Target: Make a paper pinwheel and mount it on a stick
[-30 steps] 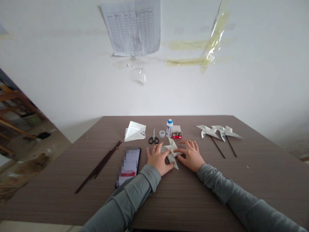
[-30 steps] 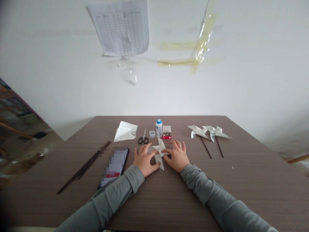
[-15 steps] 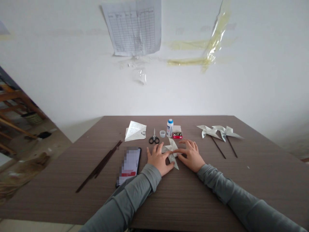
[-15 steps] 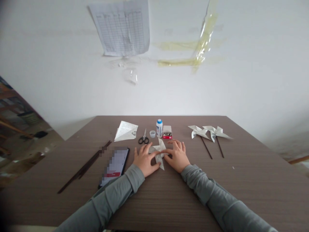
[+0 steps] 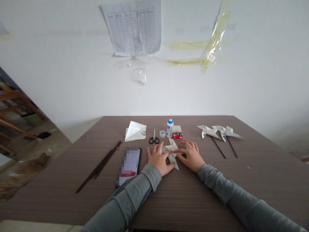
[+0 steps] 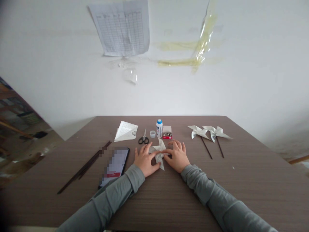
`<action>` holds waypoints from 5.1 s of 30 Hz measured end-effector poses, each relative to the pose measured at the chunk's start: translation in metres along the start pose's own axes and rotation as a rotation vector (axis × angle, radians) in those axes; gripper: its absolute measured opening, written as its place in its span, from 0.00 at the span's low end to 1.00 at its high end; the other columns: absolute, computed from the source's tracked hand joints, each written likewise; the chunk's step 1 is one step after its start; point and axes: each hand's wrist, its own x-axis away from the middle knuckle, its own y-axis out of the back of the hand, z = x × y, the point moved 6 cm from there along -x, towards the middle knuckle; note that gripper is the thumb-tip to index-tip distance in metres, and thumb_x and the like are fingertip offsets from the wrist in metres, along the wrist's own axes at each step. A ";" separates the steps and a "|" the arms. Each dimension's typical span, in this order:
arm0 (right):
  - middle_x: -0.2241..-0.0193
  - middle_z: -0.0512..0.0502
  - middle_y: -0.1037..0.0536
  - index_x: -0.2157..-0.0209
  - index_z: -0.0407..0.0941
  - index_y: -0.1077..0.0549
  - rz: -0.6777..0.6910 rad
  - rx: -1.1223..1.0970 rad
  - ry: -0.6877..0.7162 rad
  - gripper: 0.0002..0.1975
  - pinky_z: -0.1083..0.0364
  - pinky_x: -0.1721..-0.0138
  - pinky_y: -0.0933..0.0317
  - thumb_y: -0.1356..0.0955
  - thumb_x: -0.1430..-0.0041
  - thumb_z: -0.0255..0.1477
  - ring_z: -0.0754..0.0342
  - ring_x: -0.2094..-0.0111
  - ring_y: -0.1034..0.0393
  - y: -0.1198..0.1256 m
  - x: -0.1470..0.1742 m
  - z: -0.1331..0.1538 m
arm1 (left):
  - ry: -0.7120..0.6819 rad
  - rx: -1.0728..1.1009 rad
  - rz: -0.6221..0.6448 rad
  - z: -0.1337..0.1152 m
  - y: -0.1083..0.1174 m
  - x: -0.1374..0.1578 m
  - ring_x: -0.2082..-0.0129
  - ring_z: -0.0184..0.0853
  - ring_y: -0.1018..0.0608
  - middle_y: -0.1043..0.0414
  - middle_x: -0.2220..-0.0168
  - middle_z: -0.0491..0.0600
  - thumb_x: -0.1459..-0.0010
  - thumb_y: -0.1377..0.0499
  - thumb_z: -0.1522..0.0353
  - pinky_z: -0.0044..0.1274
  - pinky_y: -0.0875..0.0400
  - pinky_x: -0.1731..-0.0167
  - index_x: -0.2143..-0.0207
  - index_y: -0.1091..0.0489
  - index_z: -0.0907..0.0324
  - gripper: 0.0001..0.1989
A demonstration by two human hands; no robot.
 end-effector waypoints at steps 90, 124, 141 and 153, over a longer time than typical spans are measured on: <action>0.45 0.34 0.07 0.48 0.54 0.02 -0.348 -0.223 0.016 0.21 0.27 0.29 0.21 0.30 0.18 0.43 0.30 0.39 0.15 0.033 -0.029 -0.063 | 0.015 -0.060 -0.107 0.037 0.013 0.009 0.17 0.69 0.22 0.16 0.19 0.55 0.24 0.23 0.61 0.74 0.37 0.13 0.22 0.14 0.38 0.31; 0.26 0.28 0.14 0.38 0.50 0.06 0.346 0.403 -0.277 0.15 0.30 0.21 0.34 0.22 0.19 0.36 0.25 0.18 0.32 0.045 -0.142 0.002 | 0.026 -0.123 -0.063 0.029 0.015 0.012 0.16 0.66 0.22 0.16 0.19 0.57 0.20 0.25 0.63 0.75 0.34 0.14 0.19 0.16 0.41 0.31; 0.29 0.29 0.12 0.39 0.49 0.06 0.333 0.381 -0.320 0.16 0.29 0.23 0.33 0.23 0.21 0.34 0.23 0.19 0.31 0.043 -0.142 -0.002 | 0.036 -0.129 -0.043 0.025 0.019 0.013 0.15 0.66 0.22 0.17 0.17 0.60 0.19 0.25 0.62 0.74 0.35 0.13 0.17 0.17 0.44 0.32; 0.31 0.27 0.10 0.36 0.50 0.07 0.355 0.361 -0.324 0.18 0.25 0.19 0.36 0.22 0.23 0.33 0.21 0.17 0.33 0.040 -0.146 -0.004 | -0.018 -0.128 -0.124 0.044 -0.003 0.008 0.18 0.66 0.21 0.16 0.20 0.58 0.21 0.24 0.60 0.73 0.32 0.15 0.19 0.16 0.39 0.32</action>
